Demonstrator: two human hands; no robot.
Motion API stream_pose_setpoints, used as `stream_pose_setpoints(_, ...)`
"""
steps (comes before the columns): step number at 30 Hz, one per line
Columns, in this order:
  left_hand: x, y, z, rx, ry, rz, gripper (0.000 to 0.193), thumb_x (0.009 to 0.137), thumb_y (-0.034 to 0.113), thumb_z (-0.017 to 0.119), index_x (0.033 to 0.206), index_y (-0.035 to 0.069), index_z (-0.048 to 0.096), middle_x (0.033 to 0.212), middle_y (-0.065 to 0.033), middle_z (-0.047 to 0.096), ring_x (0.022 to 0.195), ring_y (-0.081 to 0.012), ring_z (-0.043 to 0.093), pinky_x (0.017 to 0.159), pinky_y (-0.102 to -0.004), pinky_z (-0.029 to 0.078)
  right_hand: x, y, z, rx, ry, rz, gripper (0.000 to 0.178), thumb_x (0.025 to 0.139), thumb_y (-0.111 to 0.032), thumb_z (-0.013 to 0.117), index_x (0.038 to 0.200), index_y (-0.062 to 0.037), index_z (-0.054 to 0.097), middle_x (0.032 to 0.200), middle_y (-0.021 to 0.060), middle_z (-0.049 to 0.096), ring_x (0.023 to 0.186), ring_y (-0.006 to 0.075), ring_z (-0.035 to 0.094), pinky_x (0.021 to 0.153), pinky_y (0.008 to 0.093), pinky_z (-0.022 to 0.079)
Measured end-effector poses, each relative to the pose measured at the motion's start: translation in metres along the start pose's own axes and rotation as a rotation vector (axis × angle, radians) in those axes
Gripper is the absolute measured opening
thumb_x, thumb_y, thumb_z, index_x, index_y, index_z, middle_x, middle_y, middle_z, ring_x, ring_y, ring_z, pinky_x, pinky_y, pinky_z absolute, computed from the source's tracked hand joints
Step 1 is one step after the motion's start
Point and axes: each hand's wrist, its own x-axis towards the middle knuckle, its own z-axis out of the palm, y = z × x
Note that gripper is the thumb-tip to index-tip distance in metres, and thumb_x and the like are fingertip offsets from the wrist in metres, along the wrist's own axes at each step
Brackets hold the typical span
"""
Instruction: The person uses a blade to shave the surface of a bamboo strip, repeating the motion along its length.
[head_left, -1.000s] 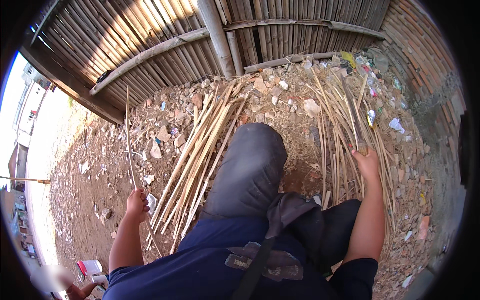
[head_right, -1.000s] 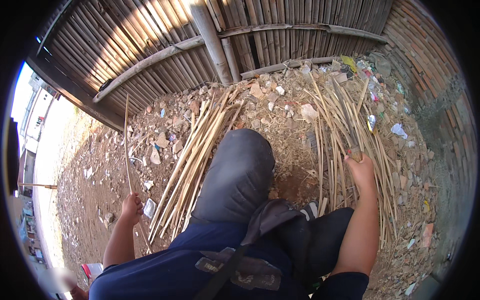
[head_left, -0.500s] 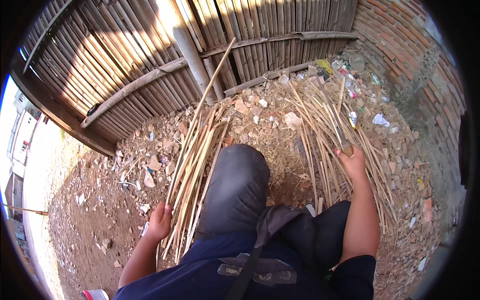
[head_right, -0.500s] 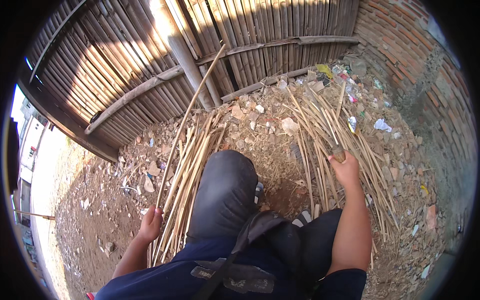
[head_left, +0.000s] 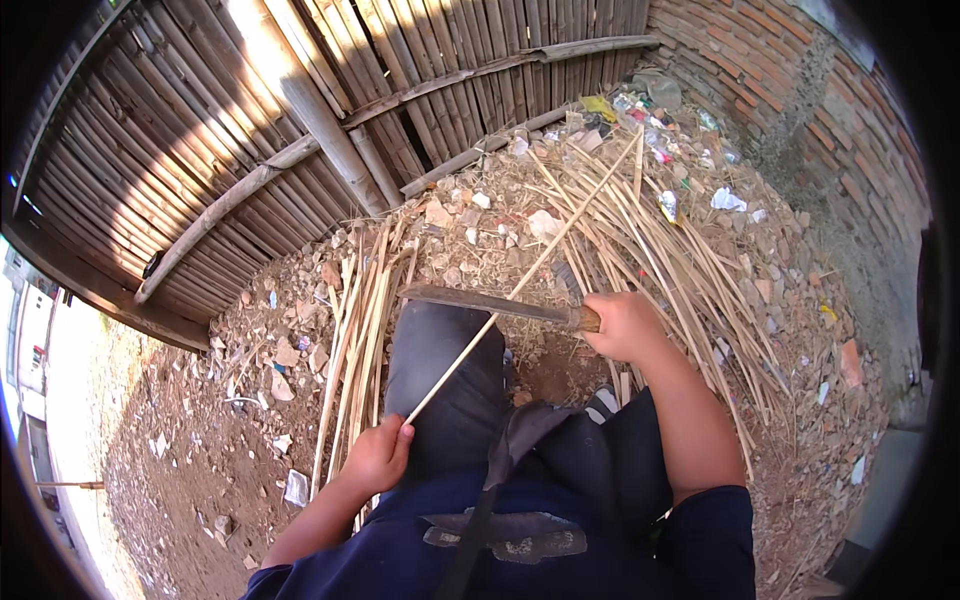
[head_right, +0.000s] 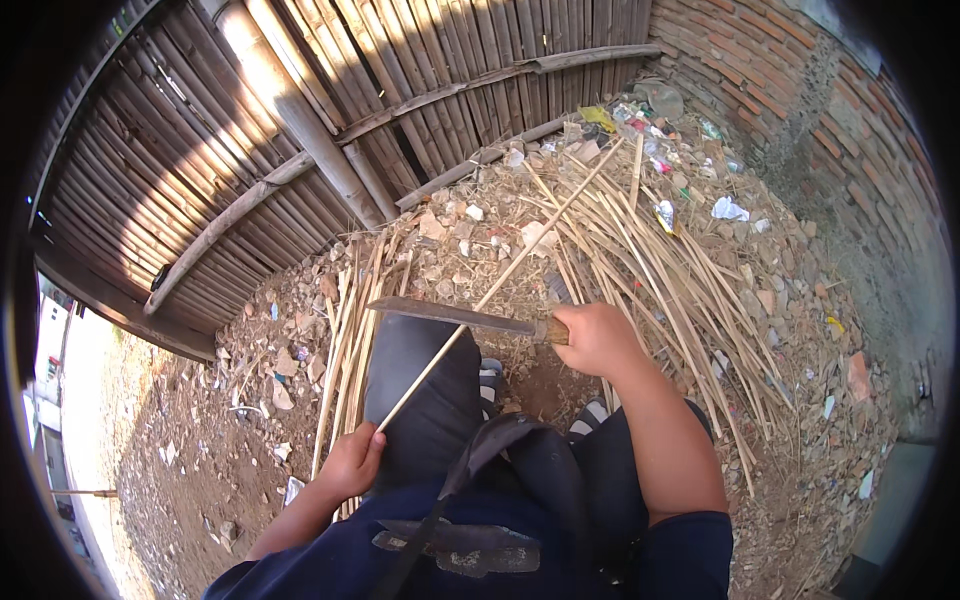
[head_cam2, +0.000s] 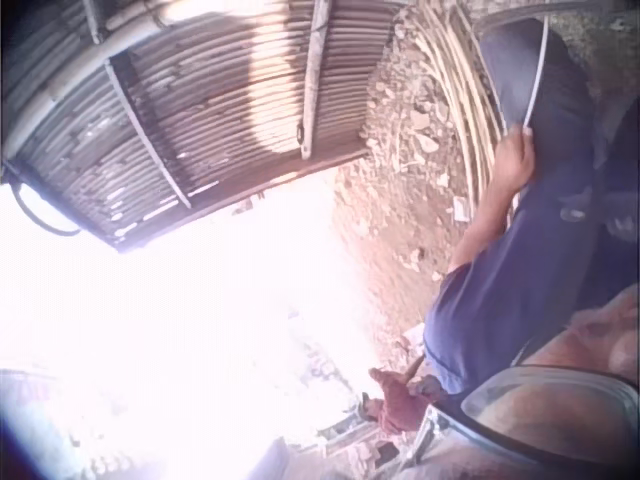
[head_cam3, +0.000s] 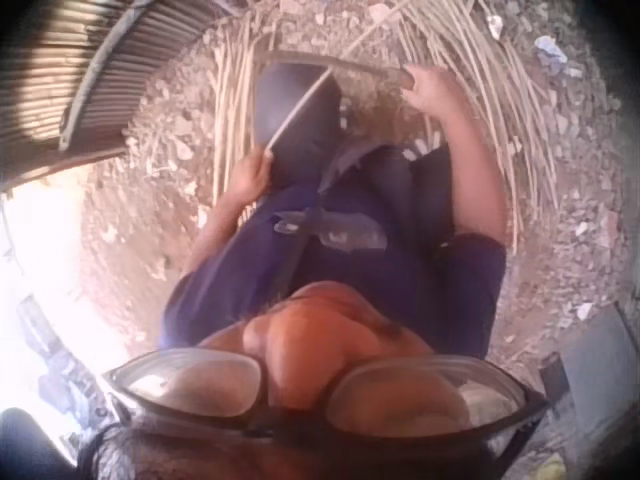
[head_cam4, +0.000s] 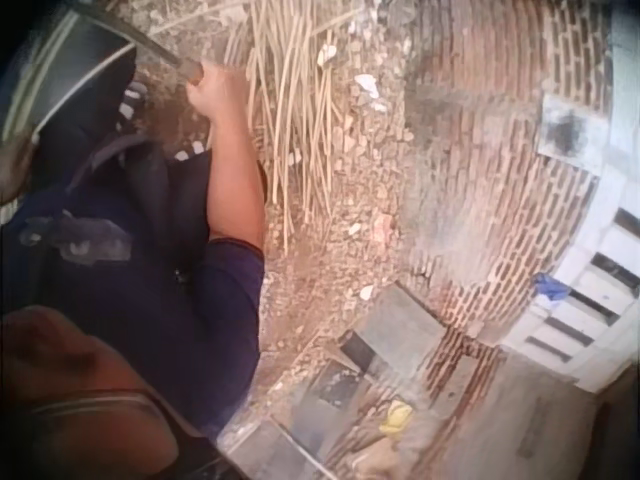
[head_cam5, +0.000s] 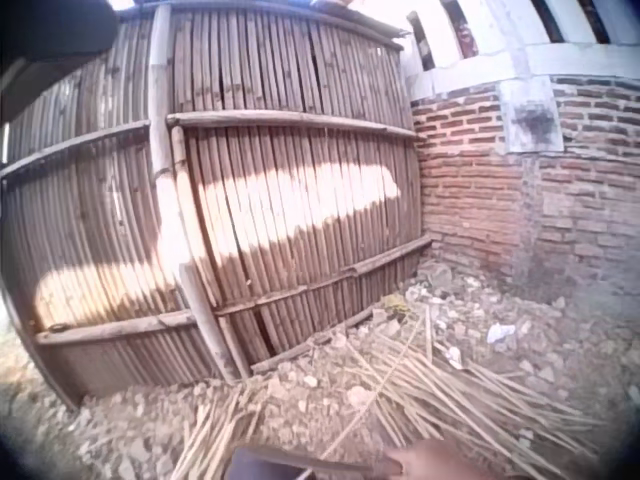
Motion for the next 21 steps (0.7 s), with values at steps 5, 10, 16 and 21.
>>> stream_pose_setpoints(5,-0.002,-0.006,0.007,0.193,0.091,-0.017,0.025,0.108,0.027,0.049,0.103,0.003,0.056,0.075,-0.0277,0.065,0.072,-0.0527,0.064,0.066,-0.0614,0.048,0.015,0.035,0.022,0.169,0.0,0.279,0.017,0.077,-0.02,0.073,0.085,-0.0061,0.067,0.075,0.0196,0.067,0.074,0.0411,0.067,0.067,0.0498,0.051)
stream_pose_setpoints(10,0.005,-0.001,-0.003,0.249,0.074,-0.046,0.024,0.107,0.027,0.05,0.103,0.004,0.058,0.073,-0.0278,0.065,0.071,-0.0525,0.064,0.065,-0.0622,0.049,0.011,0.01,0.01,-0.045,-0.082,0.202,0.016,0.083,-0.022,0.073,0.087,-0.0069,0.069,0.076,0.0186,0.068,0.072,0.0393,0.067,0.067,0.0473,0.052)
stream_pose_setpoints(16,0.015,-0.018,-0.01,0.182,0.051,0.028,0.026,0.108,0.029,0.05,0.1,0.005,0.057,0.071,-0.0258,0.064,0.072,-0.052,0.064,0.065,-0.0592,0.049,0.019,0.065,0.014,0.188,0.154,0.499,0.019,0.082,-0.02,0.071,0.09,-0.0035,0.07,0.079,0.0183,0.071,0.075,0.034,0.07,0.072,0.0459,0.055)
stream_pose_setpoints(21,0.013,-0.031,-0.017,-0.011,-0.008,0.077,0.031,0.109,0.028,0.049,0.094,0.002,0.059,0.07,-0.0235,0.062,0.07,-0.048,0.063,0.062,-0.0516,0.048,0.016,-0.001,0.009,0.085,-0.125,0.34,0.017,0.081,-0.021,0.071,0.09,-0.0062,0.071,0.079,0.0186,0.071,0.074,0.0355,0.071,0.071,0.0461,0.055)
